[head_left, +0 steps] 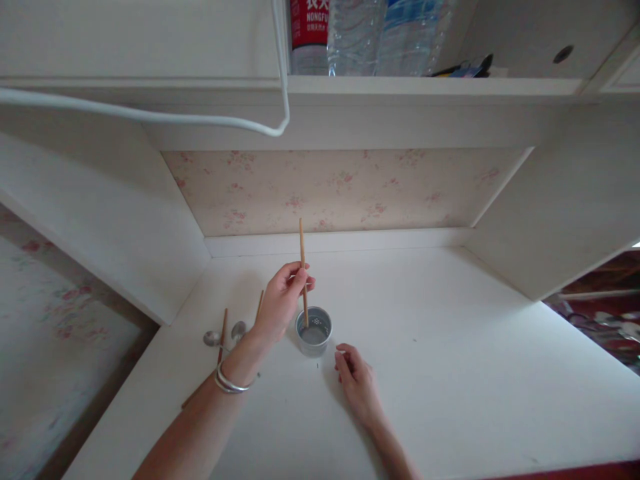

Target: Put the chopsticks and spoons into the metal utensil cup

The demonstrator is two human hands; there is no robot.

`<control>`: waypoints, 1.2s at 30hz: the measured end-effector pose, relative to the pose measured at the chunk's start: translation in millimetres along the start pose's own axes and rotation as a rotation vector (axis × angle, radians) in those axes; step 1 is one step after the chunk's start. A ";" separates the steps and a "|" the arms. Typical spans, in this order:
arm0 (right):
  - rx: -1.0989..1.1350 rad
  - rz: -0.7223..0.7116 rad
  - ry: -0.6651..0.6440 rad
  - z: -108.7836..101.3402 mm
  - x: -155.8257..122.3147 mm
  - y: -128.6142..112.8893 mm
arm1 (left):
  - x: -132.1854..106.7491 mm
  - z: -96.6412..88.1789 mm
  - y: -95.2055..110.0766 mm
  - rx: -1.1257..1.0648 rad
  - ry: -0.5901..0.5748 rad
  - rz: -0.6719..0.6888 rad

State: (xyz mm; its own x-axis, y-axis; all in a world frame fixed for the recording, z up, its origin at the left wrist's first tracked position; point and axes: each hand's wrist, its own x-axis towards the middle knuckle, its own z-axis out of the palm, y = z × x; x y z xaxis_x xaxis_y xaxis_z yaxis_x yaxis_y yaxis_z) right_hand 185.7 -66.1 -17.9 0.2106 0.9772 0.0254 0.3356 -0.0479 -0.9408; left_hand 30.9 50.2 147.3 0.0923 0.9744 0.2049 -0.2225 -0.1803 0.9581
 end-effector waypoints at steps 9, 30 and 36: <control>-0.029 -0.022 0.010 0.7 -0.3 -1.5 | -15.4 -18.0 -56.1 0.460 0.000 0.000; 0.053 0.047 0.064 0.6 -3.2 -10.2 | -69.1 -34.5 -85.4 0.246 -0.051 -0.109; 0.068 -0.059 0.052 15.0 -19.1 -63.6 | -91.4 -37.4 -112.7 0.142 -0.065 -0.081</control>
State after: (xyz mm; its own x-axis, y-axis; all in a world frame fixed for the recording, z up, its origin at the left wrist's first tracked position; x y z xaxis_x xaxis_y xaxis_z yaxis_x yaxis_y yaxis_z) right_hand 146.5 -78.6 36.4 0.2405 0.9658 0.0969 0.2858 0.0249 -0.9580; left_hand 11.3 -13.5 13.2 0.1683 0.9766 0.1336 -0.0725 -0.1229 0.9898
